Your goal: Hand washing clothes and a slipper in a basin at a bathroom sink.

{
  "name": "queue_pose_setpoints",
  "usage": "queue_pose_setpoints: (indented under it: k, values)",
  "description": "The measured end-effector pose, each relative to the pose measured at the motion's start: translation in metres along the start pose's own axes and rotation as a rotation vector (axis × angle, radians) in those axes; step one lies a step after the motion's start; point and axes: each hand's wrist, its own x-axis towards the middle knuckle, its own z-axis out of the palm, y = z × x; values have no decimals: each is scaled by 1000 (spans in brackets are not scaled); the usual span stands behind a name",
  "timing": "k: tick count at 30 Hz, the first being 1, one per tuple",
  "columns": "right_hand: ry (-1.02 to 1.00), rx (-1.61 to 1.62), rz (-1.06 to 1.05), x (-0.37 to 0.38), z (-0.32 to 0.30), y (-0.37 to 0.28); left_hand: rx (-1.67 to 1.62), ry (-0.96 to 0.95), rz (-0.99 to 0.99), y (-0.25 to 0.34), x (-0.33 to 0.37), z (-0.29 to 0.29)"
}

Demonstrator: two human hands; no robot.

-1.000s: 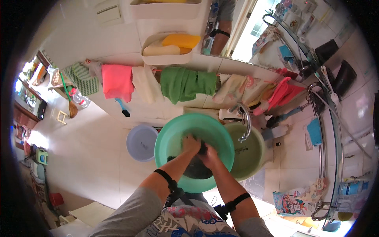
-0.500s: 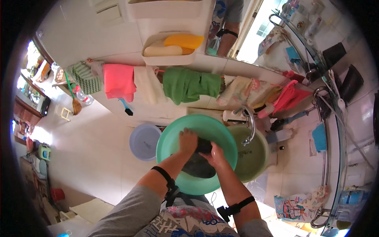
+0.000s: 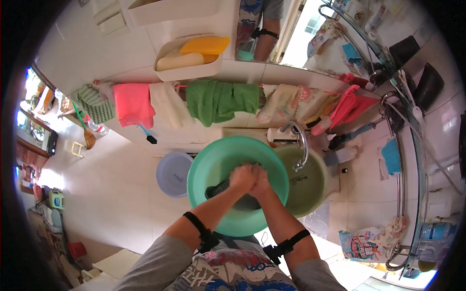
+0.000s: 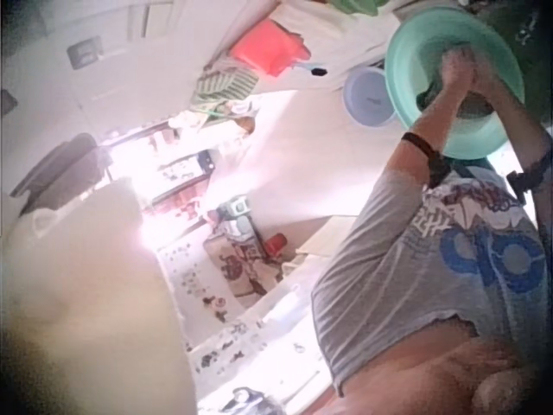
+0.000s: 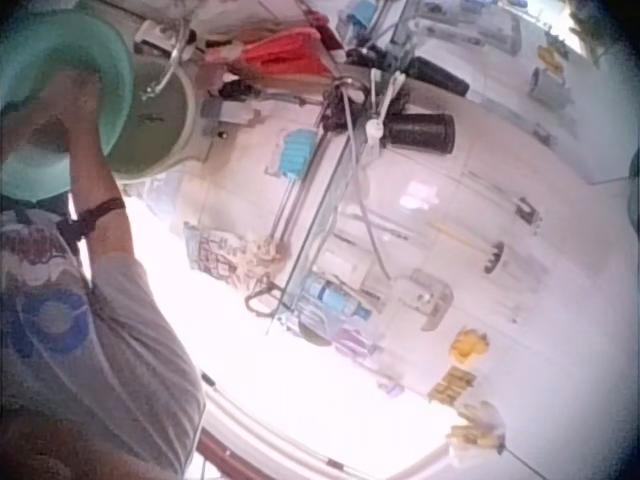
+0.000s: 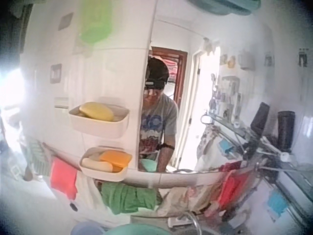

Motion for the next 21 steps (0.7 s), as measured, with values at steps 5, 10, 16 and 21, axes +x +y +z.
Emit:
queue_pose_setpoints:
  k: [5, 10, 16, 21]
  values:
    - [641, -871, -36, 4, 17, 12, 334, 149, 24, -49, 12, -38]
    - [347, -1728, -453, 4, -28, -10, 169, 192, 166, -53, 1, -24]
    - [308, -2220, 41, -19, -28, 8, 279, -238, 318, -91, 10, -17]
    - [287, -2222, 392, -40, -7, 15, 273, -264, 283, -92, 0, -23]
